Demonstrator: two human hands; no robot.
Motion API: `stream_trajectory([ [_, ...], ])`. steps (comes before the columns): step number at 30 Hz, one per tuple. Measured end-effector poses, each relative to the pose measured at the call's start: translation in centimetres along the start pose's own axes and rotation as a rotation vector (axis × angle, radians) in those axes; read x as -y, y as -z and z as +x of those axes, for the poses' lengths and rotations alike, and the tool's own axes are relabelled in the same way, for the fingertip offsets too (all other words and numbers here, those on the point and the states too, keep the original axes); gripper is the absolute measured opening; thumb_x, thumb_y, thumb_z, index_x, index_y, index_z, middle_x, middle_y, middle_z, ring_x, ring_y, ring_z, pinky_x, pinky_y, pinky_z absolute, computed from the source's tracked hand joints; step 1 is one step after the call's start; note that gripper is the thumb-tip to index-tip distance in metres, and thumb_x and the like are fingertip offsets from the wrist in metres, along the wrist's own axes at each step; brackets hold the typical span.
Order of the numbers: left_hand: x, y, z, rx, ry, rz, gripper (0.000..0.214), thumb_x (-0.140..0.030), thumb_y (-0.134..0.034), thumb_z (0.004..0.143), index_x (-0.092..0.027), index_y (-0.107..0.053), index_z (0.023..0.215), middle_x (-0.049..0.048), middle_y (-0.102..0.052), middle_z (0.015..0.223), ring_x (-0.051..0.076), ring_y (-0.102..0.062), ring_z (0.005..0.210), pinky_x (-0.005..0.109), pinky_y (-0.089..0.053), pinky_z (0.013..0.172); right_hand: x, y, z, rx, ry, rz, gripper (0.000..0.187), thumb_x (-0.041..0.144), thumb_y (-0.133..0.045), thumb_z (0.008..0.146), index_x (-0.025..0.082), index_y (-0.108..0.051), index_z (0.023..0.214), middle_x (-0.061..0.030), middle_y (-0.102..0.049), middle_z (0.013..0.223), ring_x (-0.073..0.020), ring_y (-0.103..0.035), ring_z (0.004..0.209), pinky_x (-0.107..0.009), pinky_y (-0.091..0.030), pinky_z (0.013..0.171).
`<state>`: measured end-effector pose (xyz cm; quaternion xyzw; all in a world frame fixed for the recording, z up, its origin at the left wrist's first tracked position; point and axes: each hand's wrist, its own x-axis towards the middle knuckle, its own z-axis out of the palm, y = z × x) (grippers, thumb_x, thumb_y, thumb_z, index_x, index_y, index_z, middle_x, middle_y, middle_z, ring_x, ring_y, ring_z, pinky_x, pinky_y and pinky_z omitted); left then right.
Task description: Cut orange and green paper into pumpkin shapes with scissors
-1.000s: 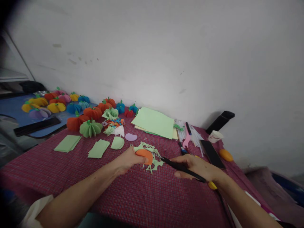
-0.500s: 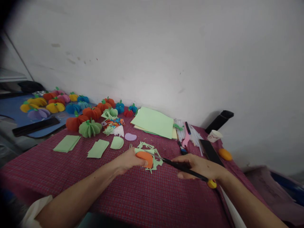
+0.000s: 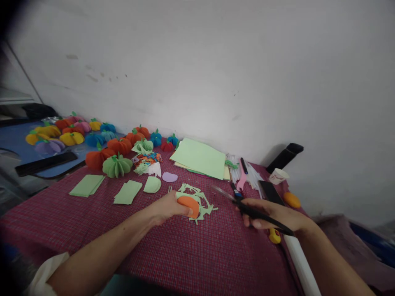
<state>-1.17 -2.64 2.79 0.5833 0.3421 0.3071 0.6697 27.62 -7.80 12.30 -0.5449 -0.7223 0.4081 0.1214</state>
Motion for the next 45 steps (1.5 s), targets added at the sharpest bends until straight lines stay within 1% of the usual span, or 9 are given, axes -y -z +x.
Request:
stream_trajectory([
  [1, 0.0, 0.0, 0.0, 0.005, -0.004, 0.005, 0.020, -0.020, -0.063, 0.054, -0.011, -0.067, 0.072, 0.0007, -0.061, 0.066, 0.011, -0.050, 0.058, 0.024, -0.039, 0.059, 0.0, -0.2, 0.2, 0.044, 0.016, 0.114, 0.048, 0.048, -0.056, 0.072, 0.016, -0.051, 0.108, -0.0141, -0.061, 0.089, -0.0178, -0.057, 0.078, -0.028, -0.042, 0.068],
  [4, -0.2, -0.2, 0.0, 0.004, 0.013, 0.033, 0.019, -0.019, -0.063, 0.053, -0.011, -0.066, 0.071, 0.0010, -0.061, 0.067, 0.011, -0.050, 0.058, 0.024, -0.039, 0.058, 0.3, -1.8, 2.0, -0.139, 0.100, 0.246, 0.043, 0.035, -0.059, 0.075, 0.021, -0.038, 0.110, -0.0125, -0.058, 0.098, -0.0181, -0.055, 0.086, -0.031, -0.042, 0.075],
  [6, -0.4, -0.2, -0.1, 0.003, 0.030, 0.053, 0.022, -0.020, -0.064, 0.053, -0.011, -0.066, 0.073, 0.0023, -0.062, 0.070, 0.012, -0.051, 0.060, 0.024, -0.040, 0.060, 1.0, -3.5, 3.6, -0.175, 0.167, 0.242, 0.046, 0.031, -0.065, 0.070, 0.022, -0.037, 0.105, -0.0068, -0.058, 0.091, -0.0174, -0.055, 0.082, -0.032, -0.043, 0.073],
  [14, -0.3, -0.2, -0.2, 0.004, 0.012, 0.071, 0.022, -0.021, -0.064, 0.054, -0.012, -0.064, 0.074, 0.0019, -0.061, 0.067, 0.011, -0.050, 0.058, 0.023, -0.037, 0.056, 3.6, -8.7, 7.3, -0.136, 0.274, 0.344, 0.040, 0.022, -0.063, 0.071, 0.019, -0.037, 0.101, -0.0006, -0.055, 0.081, -0.0115, -0.053, 0.070, -0.025, -0.044, 0.062],
  [26, 0.6, -0.1, 0.1, -0.030, 0.064, 0.234, 0.019, -0.027, -0.068, 0.052, -0.012, -0.061, 0.062, -0.0007, -0.053, 0.053, 0.008, -0.040, 0.047, 0.023, -0.029, 0.046, 3.7, -10.0, 8.5, -0.109, 0.273, 0.385, 0.037, 0.015, -0.058, 0.066, 0.019, -0.041, 0.098, 0.0020, -0.050, 0.078, -0.0096, -0.048, 0.066, -0.022, -0.040, 0.057],
  [32, -0.3, -0.1, 0.0, 0.008, 0.012, 0.126, 0.021, -0.024, -0.066, 0.057, -0.011, -0.064, 0.074, 0.0029, -0.062, 0.067, 0.013, -0.052, 0.059, 0.024, -0.038, 0.057, 3.5, -10.0, 9.0, -0.162, 0.316, 0.492, 0.039, 0.016, -0.061, 0.064, 0.019, -0.040, 0.096, 0.0038, -0.047, 0.072, -0.0083, -0.046, 0.061, -0.020, -0.038, 0.053],
  [35, -0.8, -0.2, 0.1, -0.008, -0.035, -0.053, 0.031, -0.026, -0.069, 0.058, -0.011, -0.064, 0.084, 0.0055, -0.065, 0.079, 0.015, -0.057, 0.071, 0.027, -0.042, 0.070, 3.6, -9.9, 9.4, -0.257, 0.332, 0.560, 0.041, 0.015, -0.063, 0.061, 0.020, -0.039, 0.095, 0.0044, -0.048, 0.070, -0.0077, -0.045, 0.058, -0.019, -0.036, 0.049],
  [39, -0.9, -0.6, 0.5, -0.166, -0.122, -0.295, 0.037, -0.025, -0.071, 0.059, -0.013, -0.063, 0.092, 0.0062, -0.066, 0.090, 0.015, -0.058, 0.082, 0.029, -0.041, 0.081, 4.3, -10.3, 10.1, -0.465, 0.345, 0.678, 0.041, 0.017, -0.063, 0.060, 0.021, -0.039, 0.093, 0.0064, -0.046, 0.066, -0.0063, -0.040, 0.050, -0.018, -0.032, 0.044],
  [45, -0.6, -0.6, 1.1, -0.352, -0.266, -0.414, 0.031, -0.028, -0.068, 0.063, -0.016, -0.063, 0.091, 0.0052, -0.065, 0.093, 0.014, -0.058, 0.080, 0.028, -0.042, 0.076, 5.2, -11.7, 11.6, -0.648, 0.397, 0.825, 0.042, 0.017, -0.066, 0.060, 0.023, -0.041, 0.093, 0.0073, -0.045, 0.065, -0.0078, -0.042, 0.054, -0.019, -0.036, 0.050],
])
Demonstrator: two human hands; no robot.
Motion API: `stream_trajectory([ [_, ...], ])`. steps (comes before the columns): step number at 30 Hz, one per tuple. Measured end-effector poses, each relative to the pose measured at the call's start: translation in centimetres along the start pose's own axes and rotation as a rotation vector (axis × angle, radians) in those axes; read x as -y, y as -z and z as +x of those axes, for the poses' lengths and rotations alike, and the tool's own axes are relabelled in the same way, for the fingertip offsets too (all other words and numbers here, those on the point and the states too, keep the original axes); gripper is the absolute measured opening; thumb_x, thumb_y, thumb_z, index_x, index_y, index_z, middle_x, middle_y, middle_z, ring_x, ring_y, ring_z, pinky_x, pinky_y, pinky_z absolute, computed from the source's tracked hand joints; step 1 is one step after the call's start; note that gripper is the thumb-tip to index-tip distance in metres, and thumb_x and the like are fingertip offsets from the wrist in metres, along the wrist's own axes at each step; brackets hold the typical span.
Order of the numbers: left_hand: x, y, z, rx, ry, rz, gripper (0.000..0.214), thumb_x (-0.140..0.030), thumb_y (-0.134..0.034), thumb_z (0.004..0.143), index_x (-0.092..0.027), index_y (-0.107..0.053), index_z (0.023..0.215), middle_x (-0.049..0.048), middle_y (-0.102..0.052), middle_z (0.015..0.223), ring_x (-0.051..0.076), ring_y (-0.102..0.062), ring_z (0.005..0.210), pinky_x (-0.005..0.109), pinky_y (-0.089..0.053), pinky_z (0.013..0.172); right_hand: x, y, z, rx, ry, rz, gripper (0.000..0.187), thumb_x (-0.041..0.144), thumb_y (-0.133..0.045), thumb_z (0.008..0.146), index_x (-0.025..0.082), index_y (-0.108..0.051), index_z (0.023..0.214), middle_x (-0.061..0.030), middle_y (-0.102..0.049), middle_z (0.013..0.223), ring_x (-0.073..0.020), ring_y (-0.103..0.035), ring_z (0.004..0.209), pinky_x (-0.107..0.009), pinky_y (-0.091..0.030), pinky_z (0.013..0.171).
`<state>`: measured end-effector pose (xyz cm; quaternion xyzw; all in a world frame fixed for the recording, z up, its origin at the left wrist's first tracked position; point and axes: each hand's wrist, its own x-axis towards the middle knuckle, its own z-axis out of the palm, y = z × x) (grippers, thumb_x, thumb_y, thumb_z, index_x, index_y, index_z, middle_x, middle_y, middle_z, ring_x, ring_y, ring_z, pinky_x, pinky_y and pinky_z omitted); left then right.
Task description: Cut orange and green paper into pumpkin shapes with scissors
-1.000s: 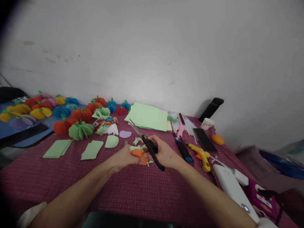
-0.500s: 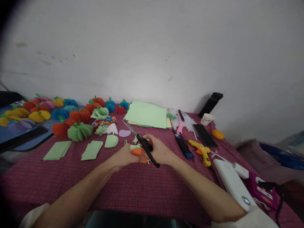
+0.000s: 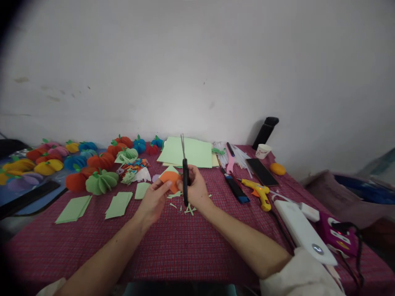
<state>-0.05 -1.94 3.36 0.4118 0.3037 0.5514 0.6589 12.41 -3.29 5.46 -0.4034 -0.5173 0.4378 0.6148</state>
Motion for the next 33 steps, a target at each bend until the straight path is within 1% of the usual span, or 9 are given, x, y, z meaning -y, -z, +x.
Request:
stream_trajectory([
  [4, 0.0, 0.2, 0.2, -0.052, -0.023, -0.007, 0.033, -0.030, -0.067, 0.064, -0.014, -0.063, 0.092, 0.0056, -0.064, 0.088, 0.012, -0.056, 0.071, 0.025, -0.043, 0.069, -1.1, -0.8, 0.1, -0.039, 0.022, 0.028, 0.046, 0.014, -0.066, 0.060, 0.023, -0.041, 0.097, 0.0058, -0.048, 0.070, -0.0082, -0.045, 0.061, -0.020, -0.040, 0.056],
  [7, 0.0, 0.2, 0.2, -0.058, -0.013, -0.065, 0.032, -0.028, -0.069, 0.061, -0.013, -0.064, 0.089, 0.0058, -0.065, 0.087, 0.013, -0.058, 0.074, 0.027, -0.043, 0.071, -1.8, -1.1, 0.1, -0.041, 0.030, 0.048, 0.046, 0.013, -0.066, 0.060, 0.022, -0.041, 0.097, 0.0056, -0.049, 0.071, -0.0079, -0.046, 0.061, -0.020, -0.040, 0.056],
  [10, 0.0, 0.1, 0.2, -0.085, 0.010, -0.111, 0.024, -0.024, -0.070, 0.059, -0.014, -0.067, 0.081, 0.0043, -0.066, 0.082, 0.013, -0.058, 0.074, 0.027, -0.043, 0.073, -2.3, -1.3, 0.0, -0.040, 0.046, 0.053, 0.042, 0.013, -0.064, 0.061, 0.022, -0.041, 0.096, 0.0064, -0.049, 0.070, -0.0073, -0.046, 0.059, -0.019, -0.039, 0.054],
  [14, 0.1, 0.0, 0.3, -0.106, 0.033, -0.149, 0.017, -0.021, -0.071, 0.058, -0.015, -0.068, 0.073, 0.0025, -0.067, 0.076, 0.012, -0.058, 0.070, 0.025, -0.042, 0.072, -2.4, -1.5, -0.1, -0.035, 0.044, 0.046, 0.043, 0.012, -0.063, 0.062, 0.023, -0.042, 0.096, 0.0065, -0.051, 0.072, -0.0078, -0.047, 0.060, -0.020, -0.040, 0.055],
  [20, 0.1, 0.1, 0.3, -0.097, 0.024, -0.131, 0.014, -0.020, -0.070, 0.059, -0.014, -0.067, 0.072, 0.0019, -0.066, 0.073, 0.011, -0.057, 0.067, 0.024, -0.042, 0.069, -2.4, -1.5, -0.3, -0.037, 0.075, 0.028, 0.041, 0.012, -0.064, 0.062, 0.023, -0.043, 0.095, 0.0076, -0.048, 0.068, -0.0076, -0.046, 0.059, -0.019, -0.039, 0.055],
  [24, 0.1, 0.1, 0.3, -0.093, 0.022, -0.129, 0.014, -0.019, -0.070, 0.059, -0.013, -0.067, 0.071, 0.0016, -0.066, 0.072, 0.010, -0.057, 0.066, 0.023, -0.042, 0.068, -2.2, -1.5, -0.3, 0.006, 0.011, 0.026, 0.043, 0.016, -0.066, 0.063, 0.023, -0.041, 0.098, 0.0062, -0.049, 0.070, -0.0085, -0.047, 0.062, -0.021, -0.039, 0.057],
  [28, 0.0, 0.2, 0.3, -0.097, 0.019, -0.132, 0.015, -0.019, -0.070, 0.059, -0.013, -0.067, 0.072, 0.0017, -0.066, 0.072, 0.011, -0.057, 0.065, 0.024, -0.042, 0.068, -0.8, -0.2, -0.7, 0.069, -0.106, 0.018, 0.045, 0.025, -0.068, 0.062, 0.023, -0.042, 0.099, 0.0050, -0.050, 0.074, -0.0093, -0.049, 0.066, -0.023, -0.040, 0.062],
  [30, -0.1, 0.2, 0.3, -0.117, 0.018, -0.139, 0.015, -0.019, -0.070, 0.058, -0.013, -0.066, 0.072, 0.0015, -0.066, 0.070, 0.011, -0.057, 0.064, 0.025, -0.042, 0.068, 0.2, 1.3, -1.3, 0.140, -0.159, -0.035, 0.044, 0.029, -0.068, 0.064, 0.023, -0.043, 0.100, 0.0048, -0.049, 0.074, -0.0092, -0.047, 0.062, -0.022, -0.037, 0.057],
  [33, -0.4, 0.3, 0.4, -0.157, 0.035, -0.171, 0.017, -0.019, -0.071, 0.057, -0.012, -0.065, 0.072, 0.0012, -0.066, 0.069, 0.011, -0.057, 0.063, 0.025, -0.042, 0.067, 1.9, 4.2, -2.9, 0.304, -0.227, -0.133, 0.038, 0.032, -0.065, 0.069, 0.020, -0.048, 0.101, 0.0032, -0.049, 0.074, -0.0103, -0.046, 0.065, -0.023, -0.036, 0.059],
])
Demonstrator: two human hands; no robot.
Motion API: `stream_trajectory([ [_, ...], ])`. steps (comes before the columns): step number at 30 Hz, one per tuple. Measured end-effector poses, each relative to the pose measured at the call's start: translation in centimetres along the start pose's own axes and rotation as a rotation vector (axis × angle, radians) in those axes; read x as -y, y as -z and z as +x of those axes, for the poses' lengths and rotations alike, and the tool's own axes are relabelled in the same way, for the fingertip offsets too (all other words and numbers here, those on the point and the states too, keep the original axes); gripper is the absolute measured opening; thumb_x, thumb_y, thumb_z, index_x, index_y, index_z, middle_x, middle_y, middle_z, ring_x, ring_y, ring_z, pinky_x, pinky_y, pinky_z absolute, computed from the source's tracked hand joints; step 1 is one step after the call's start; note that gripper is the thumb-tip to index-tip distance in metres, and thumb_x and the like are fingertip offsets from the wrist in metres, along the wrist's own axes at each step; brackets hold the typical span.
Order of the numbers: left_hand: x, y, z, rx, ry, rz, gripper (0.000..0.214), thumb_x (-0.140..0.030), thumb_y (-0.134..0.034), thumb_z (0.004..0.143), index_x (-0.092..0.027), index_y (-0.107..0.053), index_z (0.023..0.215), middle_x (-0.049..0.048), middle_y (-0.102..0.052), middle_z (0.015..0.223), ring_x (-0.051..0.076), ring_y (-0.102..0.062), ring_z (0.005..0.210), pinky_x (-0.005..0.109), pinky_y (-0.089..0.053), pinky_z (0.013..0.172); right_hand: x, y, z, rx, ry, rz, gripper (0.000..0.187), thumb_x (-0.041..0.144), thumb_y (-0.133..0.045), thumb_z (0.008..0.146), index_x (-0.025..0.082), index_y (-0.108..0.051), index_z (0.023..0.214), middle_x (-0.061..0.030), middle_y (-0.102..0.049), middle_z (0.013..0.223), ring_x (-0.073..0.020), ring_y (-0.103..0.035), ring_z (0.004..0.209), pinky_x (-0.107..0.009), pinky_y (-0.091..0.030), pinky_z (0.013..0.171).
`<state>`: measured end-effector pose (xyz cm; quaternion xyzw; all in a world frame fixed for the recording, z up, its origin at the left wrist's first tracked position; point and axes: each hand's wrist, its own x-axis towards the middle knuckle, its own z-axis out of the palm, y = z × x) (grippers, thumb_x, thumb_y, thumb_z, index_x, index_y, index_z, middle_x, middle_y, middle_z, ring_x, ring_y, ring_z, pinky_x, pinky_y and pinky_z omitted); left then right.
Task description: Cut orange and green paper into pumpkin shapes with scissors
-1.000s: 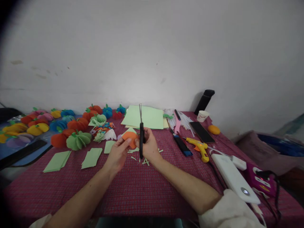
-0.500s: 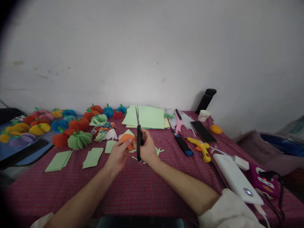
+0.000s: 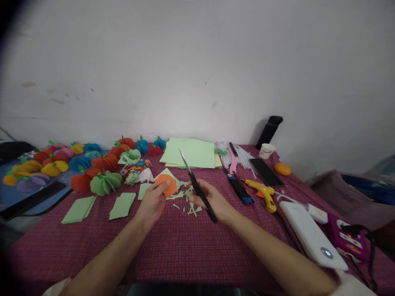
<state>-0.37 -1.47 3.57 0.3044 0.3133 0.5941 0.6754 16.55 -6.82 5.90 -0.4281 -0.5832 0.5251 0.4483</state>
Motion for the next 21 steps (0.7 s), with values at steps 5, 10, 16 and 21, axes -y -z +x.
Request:
stream_trajectory([
  [5, -0.3, -0.1, 0.0, -0.007, 0.028, -0.040, 0.020, -0.018, -0.072, 0.055, -0.011, -0.065, 0.072, 0.0018, -0.066, 0.070, 0.010, -0.058, 0.064, 0.025, -0.043, 0.069, 0.4, 2.3, -4.0, 0.200, -0.213, -0.082, 0.038, 0.032, -0.064, 0.071, 0.018, -0.052, 0.105, 0.0026, -0.046, 0.074, -0.0091, -0.042, 0.063, -0.022, -0.034, 0.057],
  [10, -0.3, -0.3, -0.1, -0.031, 0.034, -0.050, 0.020, -0.018, -0.073, 0.053, -0.012, -0.064, 0.070, 0.0011, -0.066, 0.068, 0.010, -0.058, 0.062, 0.024, -0.043, 0.068, -0.3, 1.9, -5.0, 0.225, -0.336, -0.085, 0.040, 0.033, -0.064, 0.070, 0.016, -0.053, 0.105, 0.0029, -0.045, 0.069, -0.0069, -0.040, 0.055, -0.020, -0.034, 0.050],
  [16, -0.4, -0.3, -0.2, -0.021, 0.036, -0.040, 0.020, -0.018, -0.073, 0.053, -0.012, -0.065, 0.069, 0.0016, -0.066, 0.068, 0.010, -0.058, 0.062, 0.024, -0.042, 0.068, -0.7, 1.1, -4.3, 0.198, -0.359, -0.055, 0.040, 0.032, -0.064, 0.068, 0.014, -0.054, 0.101, 0.0035, -0.045, 0.065, -0.0056, -0.040, 0.051, -0.019, -0.036, 0.048],
  [21, -0.5, -0.2, -0.2, -0.034, 0.031, -0.043, 0.018, -0.018, -0.072, 0.053, -0.012, -0.065, 0.068, 0.0012, -0.066, 0.067, 0.011, -0.059, 0.061, 0.025, -0.043, 0.068, -0.5, 1.3, -4.0, 0.209, -0.328, -0.046, 0.038, 0.032, -0.065, 0.068, 0.014, -0.054, 0.100, 0.0037, -0.045, 0.065, -0.0054, -0.041, 0.051, -0.018, -0.036, 0.047],
])
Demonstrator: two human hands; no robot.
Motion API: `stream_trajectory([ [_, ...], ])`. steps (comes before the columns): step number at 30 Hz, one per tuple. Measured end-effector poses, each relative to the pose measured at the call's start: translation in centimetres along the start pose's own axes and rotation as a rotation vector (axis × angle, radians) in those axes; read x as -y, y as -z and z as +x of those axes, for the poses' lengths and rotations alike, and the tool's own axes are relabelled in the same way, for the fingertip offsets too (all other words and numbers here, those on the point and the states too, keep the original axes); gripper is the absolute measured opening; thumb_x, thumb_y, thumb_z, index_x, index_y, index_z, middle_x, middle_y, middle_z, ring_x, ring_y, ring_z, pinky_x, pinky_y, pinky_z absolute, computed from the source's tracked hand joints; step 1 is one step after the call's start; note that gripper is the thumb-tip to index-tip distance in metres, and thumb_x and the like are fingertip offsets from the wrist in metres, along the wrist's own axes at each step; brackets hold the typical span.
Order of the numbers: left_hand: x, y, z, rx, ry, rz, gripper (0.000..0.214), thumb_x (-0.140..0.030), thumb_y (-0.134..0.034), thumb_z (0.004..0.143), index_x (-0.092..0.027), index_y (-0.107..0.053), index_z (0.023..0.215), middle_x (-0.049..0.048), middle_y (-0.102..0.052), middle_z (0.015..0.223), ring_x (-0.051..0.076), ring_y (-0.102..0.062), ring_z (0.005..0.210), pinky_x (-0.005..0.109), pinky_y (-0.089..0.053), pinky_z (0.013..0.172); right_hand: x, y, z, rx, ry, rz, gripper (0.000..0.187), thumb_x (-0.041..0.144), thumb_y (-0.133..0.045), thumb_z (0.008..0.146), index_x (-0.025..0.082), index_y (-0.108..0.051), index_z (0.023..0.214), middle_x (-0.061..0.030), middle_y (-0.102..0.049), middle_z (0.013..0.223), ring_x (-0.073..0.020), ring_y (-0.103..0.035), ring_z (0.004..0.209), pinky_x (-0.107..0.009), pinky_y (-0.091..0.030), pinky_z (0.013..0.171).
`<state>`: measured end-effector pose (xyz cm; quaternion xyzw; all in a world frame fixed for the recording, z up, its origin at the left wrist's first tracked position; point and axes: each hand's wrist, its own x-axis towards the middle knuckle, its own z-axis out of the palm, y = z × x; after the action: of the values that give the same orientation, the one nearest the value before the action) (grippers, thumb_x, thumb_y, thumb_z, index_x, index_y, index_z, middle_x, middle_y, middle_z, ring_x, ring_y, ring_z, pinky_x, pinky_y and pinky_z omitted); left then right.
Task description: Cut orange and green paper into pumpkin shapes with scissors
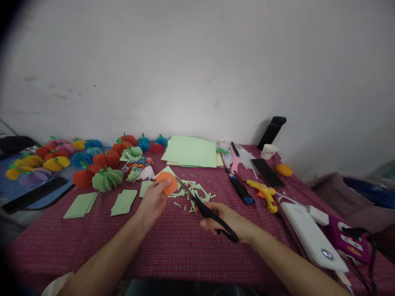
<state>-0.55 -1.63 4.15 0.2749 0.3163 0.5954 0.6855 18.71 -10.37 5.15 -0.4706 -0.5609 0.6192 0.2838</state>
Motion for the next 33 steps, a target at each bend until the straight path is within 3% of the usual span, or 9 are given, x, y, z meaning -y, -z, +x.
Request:
stream_trajectory([
  [8, 0.3, 0.2, -0.1, 0.037, 0.020, 0.005, 0.019, -0.019, -0.072, 0.054, -0.012, -0.065, 0.071, 0.0019, -0.066, 0.069, 0.011, -0.059, 0.062, 0.025, -0.043, 0.068, -0.2, 0.0, 0.2, 0.000, -0.033, 0.009, 0.036, 0.033, -0.065, 0.068, 0.015, -0.054, 0.097, 0.0031, -0.048, 0.065, -0.0064, -0.042, 0.050, -0.020, -0.035, 0.047],
  [21, 1.2, -0.2, -0.9, 0.058, 0.100, -0.024, 0.015, -0.017, -0.071, 0.055, -0.012, -0.064, 0.067, 0.0009, -0.064, 0.066, 0.010, -0.056, 0.060, 0.023, -0.043, 0.063, -0.7, -1.9, 3.1, -0.019, 0.072, 0.123, 0.034, 0.034, -0.062, 0.072, 0.016, -0.050, 0.098, 0.0022, -0.051, 0.068, -0.0091, -0.047, 0.056, -0.023, -0.038, 0.054],
  [33, 1.2, -0.1, -0.8, 0.074, 0.103, -0.022, 0.016, -0.019, -0.071, 0.055, -0.013, -0.064, 0.067, 0.0022, -0.064, 0.066, 0.011, -0.056, 0.061, 0.023, -0.041, 0.064, -0.6, -2.6, 3.5, -0.037, 0.100, 0.127, 0.037, 0.035, -0.062, 0.071, 0.017, -0.049, 0.101, 0.0025, -0.049, 0.068, -0.0093, -0.047, 0.057, -0.022, -0.039, 0.053],
])
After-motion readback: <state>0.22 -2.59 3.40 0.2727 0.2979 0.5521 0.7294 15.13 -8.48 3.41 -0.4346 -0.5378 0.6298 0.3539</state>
